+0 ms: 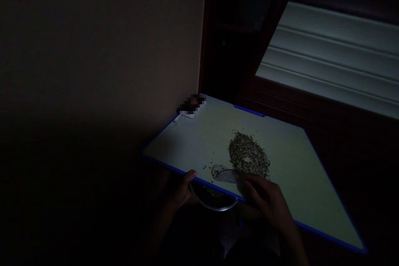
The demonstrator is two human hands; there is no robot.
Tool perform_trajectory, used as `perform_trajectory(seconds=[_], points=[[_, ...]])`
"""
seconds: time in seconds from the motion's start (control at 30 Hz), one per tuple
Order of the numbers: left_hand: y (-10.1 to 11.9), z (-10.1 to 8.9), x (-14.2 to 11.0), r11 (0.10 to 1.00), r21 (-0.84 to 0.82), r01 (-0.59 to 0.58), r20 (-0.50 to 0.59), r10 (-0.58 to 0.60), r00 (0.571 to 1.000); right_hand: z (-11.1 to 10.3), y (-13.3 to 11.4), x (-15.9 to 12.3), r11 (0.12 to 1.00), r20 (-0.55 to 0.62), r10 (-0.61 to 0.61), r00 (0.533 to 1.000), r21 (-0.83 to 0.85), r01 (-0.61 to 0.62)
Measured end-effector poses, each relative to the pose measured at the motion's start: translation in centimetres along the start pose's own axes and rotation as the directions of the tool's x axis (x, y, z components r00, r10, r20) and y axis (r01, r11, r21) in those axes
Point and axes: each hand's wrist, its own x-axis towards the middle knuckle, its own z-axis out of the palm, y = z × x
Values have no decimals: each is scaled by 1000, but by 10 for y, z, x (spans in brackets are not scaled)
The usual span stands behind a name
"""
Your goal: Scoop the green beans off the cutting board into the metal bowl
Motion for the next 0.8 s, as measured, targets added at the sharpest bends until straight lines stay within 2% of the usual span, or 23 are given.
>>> perform_trajectory(seconds=[0.23,0.5,0.67,0.8], points=[[2,4,-2,999,44,-13,-65,16,998,-1,-6,2,998,33,-56,998,-33,57],[1,1,-2,997,68,-46,-70,51,996,-4,-8,2,998,63,-50,997,-19,51],[3,4,-3,999,53,12,-33,-10,999,-3,-7,2,999,63,-51,997,11,51],[-2,-3,1,999,37,-18,-43,20,999,-3,-7,2,999,38,-35,999,7,35]])
